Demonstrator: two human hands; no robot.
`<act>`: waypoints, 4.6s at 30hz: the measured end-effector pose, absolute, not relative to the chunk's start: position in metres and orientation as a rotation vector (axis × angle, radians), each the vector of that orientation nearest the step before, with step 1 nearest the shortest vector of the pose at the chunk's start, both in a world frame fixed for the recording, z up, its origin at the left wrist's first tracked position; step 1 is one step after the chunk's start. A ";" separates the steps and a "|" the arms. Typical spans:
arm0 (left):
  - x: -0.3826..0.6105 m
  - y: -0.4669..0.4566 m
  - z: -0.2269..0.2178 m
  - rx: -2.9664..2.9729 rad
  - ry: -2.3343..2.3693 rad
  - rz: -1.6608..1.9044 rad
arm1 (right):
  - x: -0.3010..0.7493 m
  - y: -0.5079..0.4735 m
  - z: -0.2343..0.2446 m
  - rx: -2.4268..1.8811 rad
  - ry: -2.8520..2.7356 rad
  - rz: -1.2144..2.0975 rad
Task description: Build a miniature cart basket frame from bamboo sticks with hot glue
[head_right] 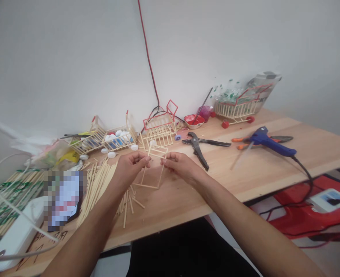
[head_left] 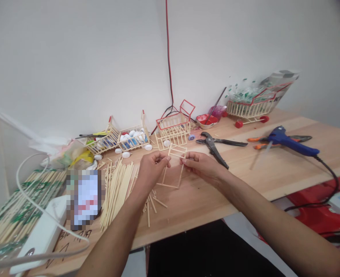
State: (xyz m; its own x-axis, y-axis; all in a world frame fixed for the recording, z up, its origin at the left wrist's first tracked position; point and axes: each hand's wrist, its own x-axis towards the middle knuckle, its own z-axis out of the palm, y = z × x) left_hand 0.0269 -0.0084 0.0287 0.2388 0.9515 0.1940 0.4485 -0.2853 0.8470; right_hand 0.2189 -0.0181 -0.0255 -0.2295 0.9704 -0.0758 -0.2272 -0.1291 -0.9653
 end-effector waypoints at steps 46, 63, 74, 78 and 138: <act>0.029 -0.012 0.034 1.870 1.342 0.913 | 0.218 -0.020 -0.023 -0.944 -1.052 1.582; 0.029 -0.020 0.038 2.275 1.420 0.868 | 0.218 -0.021 -0.023 -0.947 -1.085 1.577; 0.025 -0.017 0.047 1.894 1.213 0.846 | 0.218 -0.021 -0.022 -0.957 -1.076 1.591; 0.019 -0.015 0.048 1.670 1.065 0.810 | 0.216 -0.022 -0.019 -0.929 -1.030 1.586; 0.035 -0.021 0.035 2.477 1.552 1.066 | 0.214 -0.022 -0.019 -0.948 -0.997 1.513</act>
